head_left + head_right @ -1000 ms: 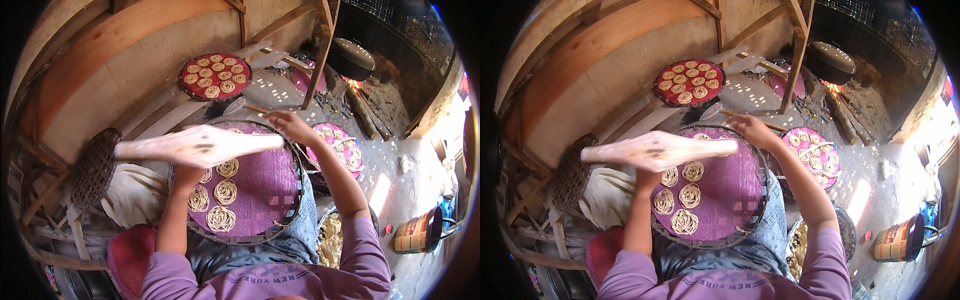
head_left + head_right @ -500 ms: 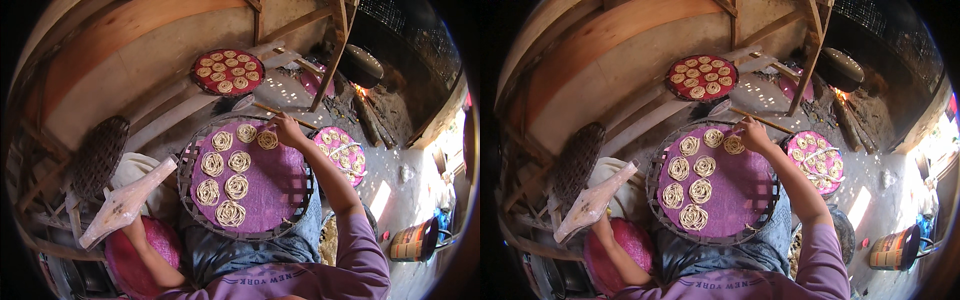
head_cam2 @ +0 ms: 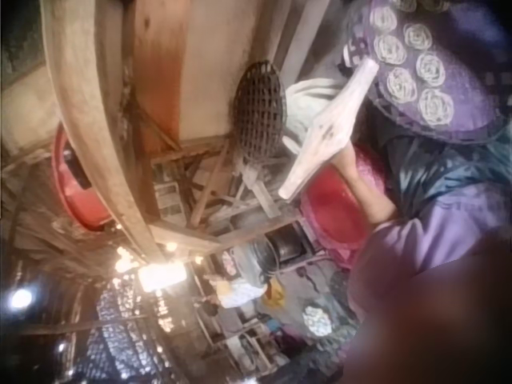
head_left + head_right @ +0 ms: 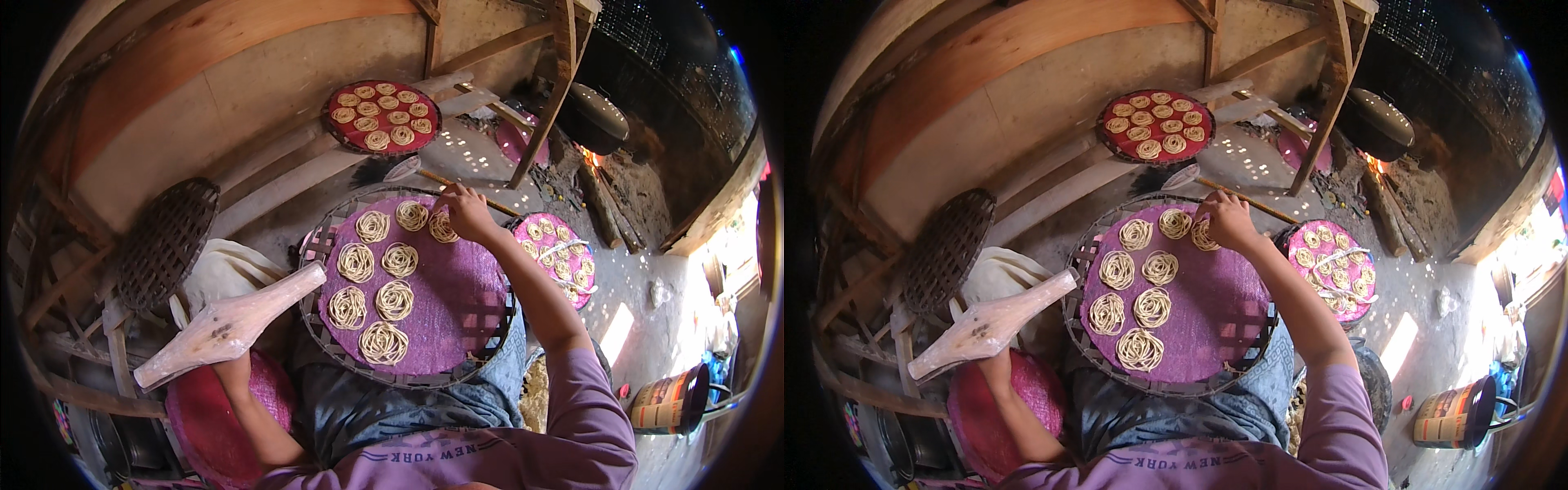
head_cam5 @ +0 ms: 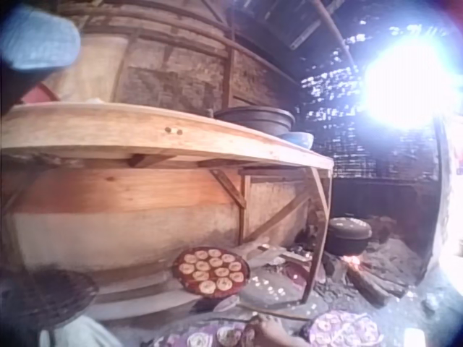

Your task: The person scoops dough from a bowl and extrudes it through a handheld press onto a woven tray, forming spiral noodles. They repeat this process, filling the tray with multiple noodle spirals.

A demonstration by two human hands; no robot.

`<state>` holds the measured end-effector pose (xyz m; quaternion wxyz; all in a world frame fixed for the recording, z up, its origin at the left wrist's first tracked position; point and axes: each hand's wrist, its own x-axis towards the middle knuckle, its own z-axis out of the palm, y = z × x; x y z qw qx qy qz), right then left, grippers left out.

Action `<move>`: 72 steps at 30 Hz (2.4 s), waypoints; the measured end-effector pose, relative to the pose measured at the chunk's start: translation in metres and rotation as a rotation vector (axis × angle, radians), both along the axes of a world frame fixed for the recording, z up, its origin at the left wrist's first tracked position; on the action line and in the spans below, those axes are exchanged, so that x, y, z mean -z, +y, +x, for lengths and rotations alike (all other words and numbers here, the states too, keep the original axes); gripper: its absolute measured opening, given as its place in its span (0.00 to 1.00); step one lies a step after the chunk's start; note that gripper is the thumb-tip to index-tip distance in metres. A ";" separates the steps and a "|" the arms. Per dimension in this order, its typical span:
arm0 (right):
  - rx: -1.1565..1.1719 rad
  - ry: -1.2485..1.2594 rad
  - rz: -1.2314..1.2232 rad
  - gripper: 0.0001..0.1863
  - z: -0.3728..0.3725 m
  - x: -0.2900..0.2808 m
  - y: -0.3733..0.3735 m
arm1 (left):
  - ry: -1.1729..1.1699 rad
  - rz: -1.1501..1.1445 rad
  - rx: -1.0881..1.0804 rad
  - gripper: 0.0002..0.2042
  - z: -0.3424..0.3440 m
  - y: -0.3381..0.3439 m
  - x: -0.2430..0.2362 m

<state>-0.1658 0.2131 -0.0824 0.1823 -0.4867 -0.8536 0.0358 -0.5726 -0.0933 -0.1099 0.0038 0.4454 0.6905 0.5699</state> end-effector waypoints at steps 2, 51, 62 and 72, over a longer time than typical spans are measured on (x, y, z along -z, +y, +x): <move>0.010 -0.015 0.016 0.18 0.002 -0.001 0.000 | -0.037 -0.027 0.009 0.25 -0.001 -0.001 0.000; -0.012 0.127 -0.028 0.25 0.010 0.001 -0.034 | 0.010 -0.013 0.102 0.20 0.016 -0.003 -0.003; -0.006 0.123 0.016 0.25 0.010 0.000 -0.038 | 0.024 0.008 0.120 0.21 0.023 0.001 -0.001; -0.020 0.119 0.006 0.25 0.012 -0.004 -0.040 | 0.112 -0.024 0.162 0.23 0.031 0.005 0.003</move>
